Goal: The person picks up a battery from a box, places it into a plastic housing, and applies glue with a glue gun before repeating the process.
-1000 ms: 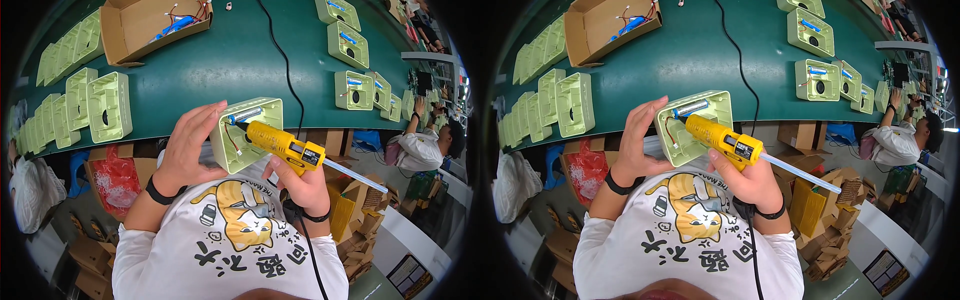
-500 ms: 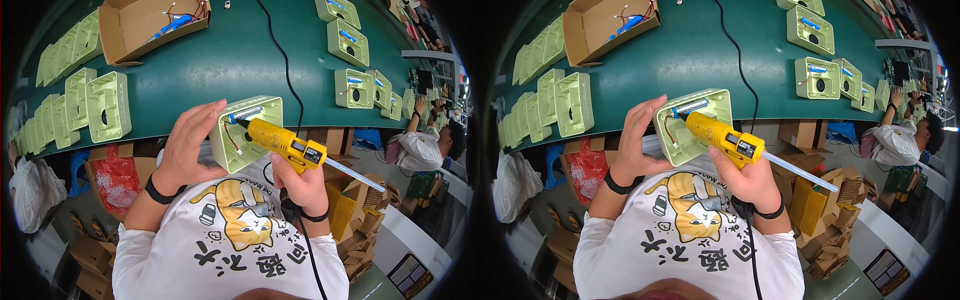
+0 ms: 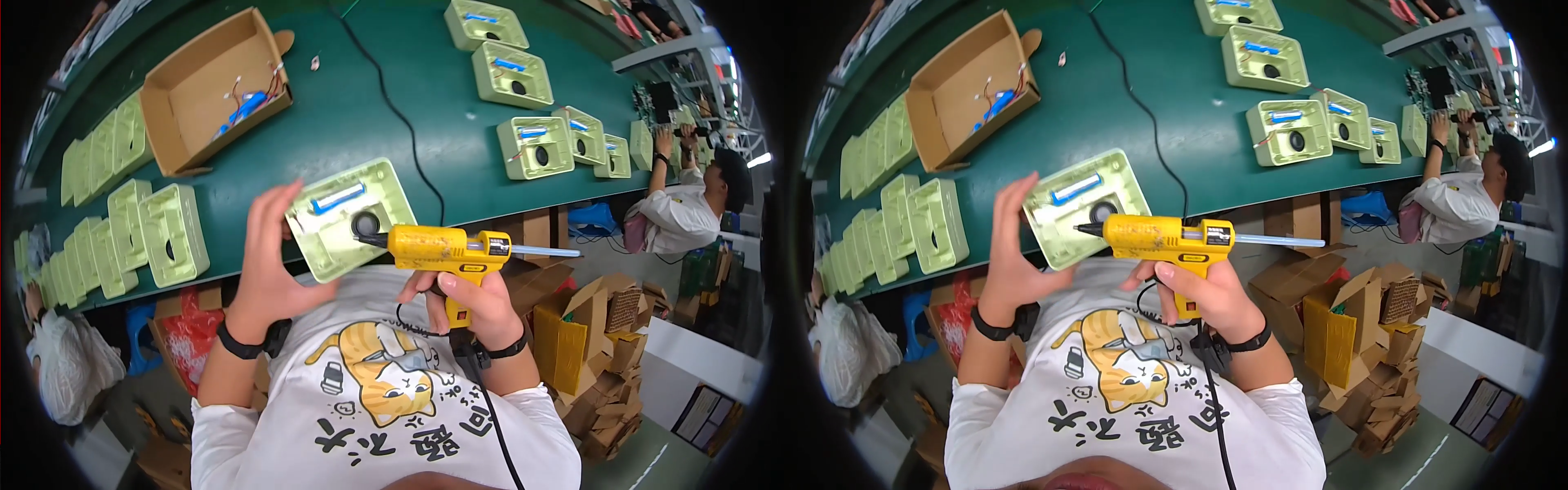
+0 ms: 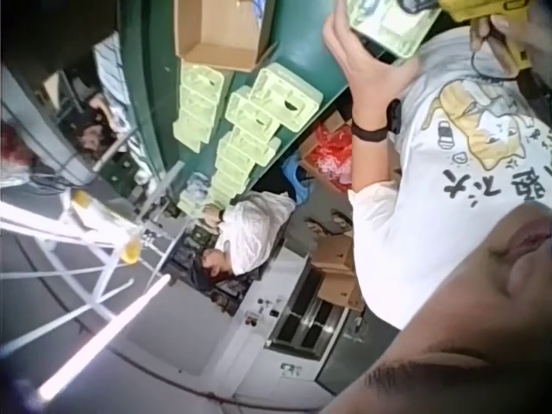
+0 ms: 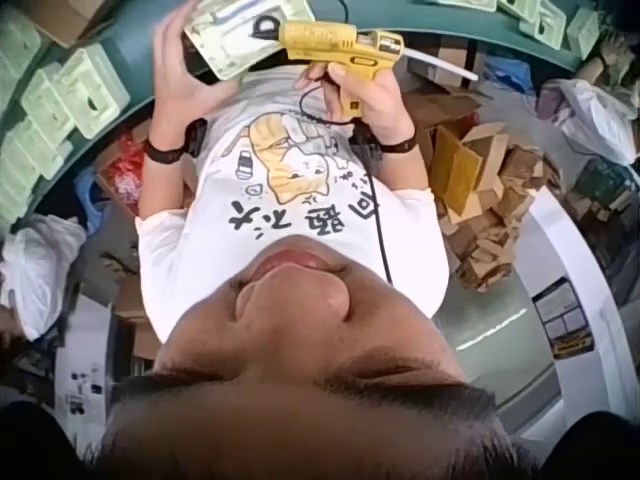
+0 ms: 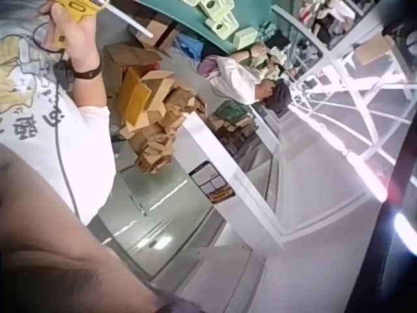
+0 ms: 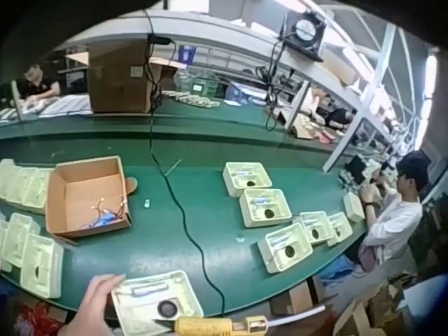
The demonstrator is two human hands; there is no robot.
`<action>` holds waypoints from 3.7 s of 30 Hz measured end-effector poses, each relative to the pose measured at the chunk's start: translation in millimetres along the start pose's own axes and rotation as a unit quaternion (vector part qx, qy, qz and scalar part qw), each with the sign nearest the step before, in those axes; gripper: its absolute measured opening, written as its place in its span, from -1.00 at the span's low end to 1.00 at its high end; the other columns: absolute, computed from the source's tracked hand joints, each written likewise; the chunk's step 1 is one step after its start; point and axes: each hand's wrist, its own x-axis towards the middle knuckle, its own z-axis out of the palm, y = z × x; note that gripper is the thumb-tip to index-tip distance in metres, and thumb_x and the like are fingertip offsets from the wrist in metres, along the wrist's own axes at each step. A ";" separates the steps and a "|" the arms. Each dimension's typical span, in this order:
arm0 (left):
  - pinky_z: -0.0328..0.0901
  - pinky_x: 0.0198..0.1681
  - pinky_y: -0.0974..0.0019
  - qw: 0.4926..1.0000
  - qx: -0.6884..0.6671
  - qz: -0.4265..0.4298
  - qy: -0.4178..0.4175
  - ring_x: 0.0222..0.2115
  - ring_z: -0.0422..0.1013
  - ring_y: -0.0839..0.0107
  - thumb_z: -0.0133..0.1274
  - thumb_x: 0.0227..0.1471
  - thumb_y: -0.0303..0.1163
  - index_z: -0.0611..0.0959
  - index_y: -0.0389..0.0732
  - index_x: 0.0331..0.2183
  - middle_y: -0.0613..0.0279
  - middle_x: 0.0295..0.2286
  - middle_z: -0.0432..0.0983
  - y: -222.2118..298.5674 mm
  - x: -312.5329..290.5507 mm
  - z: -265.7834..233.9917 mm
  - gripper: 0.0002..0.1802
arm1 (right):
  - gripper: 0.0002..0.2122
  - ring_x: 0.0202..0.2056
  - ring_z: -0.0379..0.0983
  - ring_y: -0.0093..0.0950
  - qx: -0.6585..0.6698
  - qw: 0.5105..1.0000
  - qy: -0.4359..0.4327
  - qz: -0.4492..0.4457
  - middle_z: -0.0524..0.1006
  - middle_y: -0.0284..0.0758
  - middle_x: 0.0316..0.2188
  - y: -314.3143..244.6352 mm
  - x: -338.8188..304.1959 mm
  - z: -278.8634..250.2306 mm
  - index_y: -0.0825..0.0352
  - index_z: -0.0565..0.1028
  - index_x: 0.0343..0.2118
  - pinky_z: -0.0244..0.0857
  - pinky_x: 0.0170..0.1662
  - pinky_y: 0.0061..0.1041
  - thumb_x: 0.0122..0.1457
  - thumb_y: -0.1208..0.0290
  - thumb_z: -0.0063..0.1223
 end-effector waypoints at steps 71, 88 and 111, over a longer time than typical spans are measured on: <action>0.46 -0.13 0.20 0.829 0.484 0.162 -0.229 -0.19 0.55 0.33 0.26 -0.04 -0.32 0.75 -0.06 -0.41 0.33 -0.23 0.54 -43.9 -18.2 -193.5 -0.92 | -0.76 -0.55 0.34 -0.53 0.061 0.970 0.003 -0.235 0.65 -0.05 -0.07 31.5 119.2 -77.4 0.34 0.50 0.00 0.32 -0.41 -0.45 0.58 0.25 -0.06; 0.48 -0.20 0.07 0.961 0.249 0.086 0.078 -0.28 0.62 0.14 0.39 0.22 -0.12 0.73 -0.17 -0.33 0.18 -0.36 0.66 -33.6 90.9 -51.5 -0.68 | -0.76 -0.53 0.38 -0.51 0.083 0.968 0.025 -0.237 0.63 -0.01 -0.09 34.4 110.3 -77.4 0.37 0.48 -0.02 0.39 -0.42 -0.40 0.56 0.26 -0.05; 0.56 -0.07 0.01 0.967 0.227 -0.111 0.022 -0.15 0.70 -0.15 0.31 0.31 0.21 0.56 -0.24 0.07 -0.15 -0.12 0.76 -90.9 113.7 -72.6 -0.29 | -0.71 -0.63 0.48 -0.63 -0.401 0.905 -0.005 0.140 0.61 -0.43 -0.51 -22.9 108.3 63.3 0.39 0.62 0.06 0.41 -0.54 -0.58 0.57 0.23 0.14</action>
